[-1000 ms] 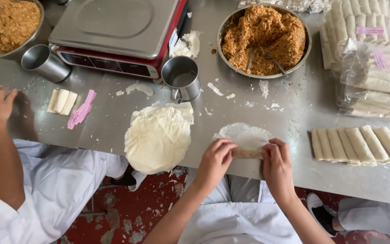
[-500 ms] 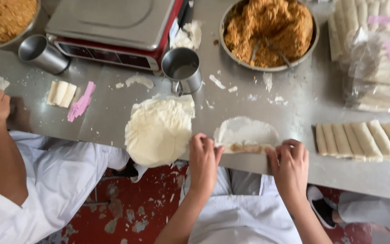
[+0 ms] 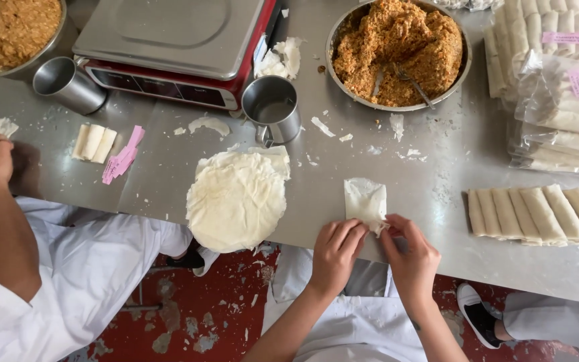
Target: A person is manually preparing food rolls by placing filling on thin wrappers and rolling them up on a stainless steel surface.
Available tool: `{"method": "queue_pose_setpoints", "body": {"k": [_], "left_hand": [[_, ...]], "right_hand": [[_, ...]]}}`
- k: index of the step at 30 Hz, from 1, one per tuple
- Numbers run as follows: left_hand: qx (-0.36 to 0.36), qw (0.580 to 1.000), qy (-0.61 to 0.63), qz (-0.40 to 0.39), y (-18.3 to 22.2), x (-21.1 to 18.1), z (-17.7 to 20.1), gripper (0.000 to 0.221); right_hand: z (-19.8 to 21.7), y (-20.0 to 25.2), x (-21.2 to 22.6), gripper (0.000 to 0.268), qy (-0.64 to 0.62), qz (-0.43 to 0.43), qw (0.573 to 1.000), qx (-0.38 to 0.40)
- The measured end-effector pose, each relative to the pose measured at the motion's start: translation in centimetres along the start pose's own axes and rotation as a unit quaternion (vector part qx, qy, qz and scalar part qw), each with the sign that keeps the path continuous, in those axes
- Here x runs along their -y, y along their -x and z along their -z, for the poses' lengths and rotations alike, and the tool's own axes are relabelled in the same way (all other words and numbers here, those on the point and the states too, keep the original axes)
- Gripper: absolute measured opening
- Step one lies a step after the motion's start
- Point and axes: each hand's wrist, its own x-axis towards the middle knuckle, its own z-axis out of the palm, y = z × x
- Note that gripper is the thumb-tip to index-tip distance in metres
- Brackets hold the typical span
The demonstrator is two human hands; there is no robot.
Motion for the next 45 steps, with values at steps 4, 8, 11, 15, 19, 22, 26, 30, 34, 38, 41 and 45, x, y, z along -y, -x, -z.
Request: {"method": "queue_pose_setpoints", "body": {"k": [4, 8, 11, 15, 19, 22, 26, 30, 34, 38, 41, 45], "left_hand": [[0.056, 0.998, 0.008, -0.012, 0.8, 0.3, -0.4, 0.007], [0.080, 0.995, 0.056, -0.009, 1.0, 0.4, -0.7, 0.032], [0.094, 0.995, 0.007, -0.019, 1.1, 0.8, -0.6, 0.064], [0.138, 0.990, 0.000, -0.002, 0.7, 2.4, -0.8, 0.036], [0.121, 0.990, -0.033, -0.071, 1.1, 5.6, -2.0, 0.036], [0.159, 0.986, 0.021, -0.053, 0.2, 6.3, -1.6, 0.031], [0.078, 0.989, -0.063, -0.109, -2.0, 6.8, -2.1, 0.009], [0.063, 0.985, -0.096, -0.131, -1.5, 5.3, -2.5, 0.016], [0.098, 0.989, -0.029, -0.111, -2.1, 6.1, -1.6, 0.015], [0.180, 0.979, 0.088, -0.036, -3.4, 8.8, -2.8, 0.014], [0.154, 0.986, 0.047, -0.048, -4.9, 10.4, -3.9, 0.011], [0.144, 0.987, -0.010, -0.063, -4.7, 9.6, -4.1, 0.019]], "right_hand": [[0.3, -0.3, 1.0, 0.013, -0.036, 0.092, 0.995, -0.030], [0.2, -0.7, 0.6, 0.017, -0.037, 0.194, 0.980, 0.039], [0.7, -1.4, 0.9, 0.021, -0.010, 0.291, 0.954, 0.070], [0.9, -2.5, -1.0, 0.036, 0.070, 0.324, 0.935, 0.124], [1.0, -4.4, -2.1, 0.021, 0.070, 0.355, 0.923, 0.131], [1.7, -5.6, -1.4, 0.016, -0.010, 0.317, 0.931, 0.182], [0.3, -6.1, -3.0, 0.017, 0.010, 0.268, 0.957, 0.107], [0.0, -5.1, -1.8, 0.021, 0.037, 0.319, 0.943, 0.092], [0.2, -6.1, -1.8, 0.029, 0.053, 0.349, 0.931, 0.096], [0.5, -9.1, -3.2, 0.019, -0.059, 0.266, 0.946, 0.176], [-0.9, -11.0, -4.3, 0.015, -0.087, 0.205, 0.960, 0.171], [-1.0, -11.5, -2.9, 0.016, -0.148, 0.185, 0.952, 0.192]]}}
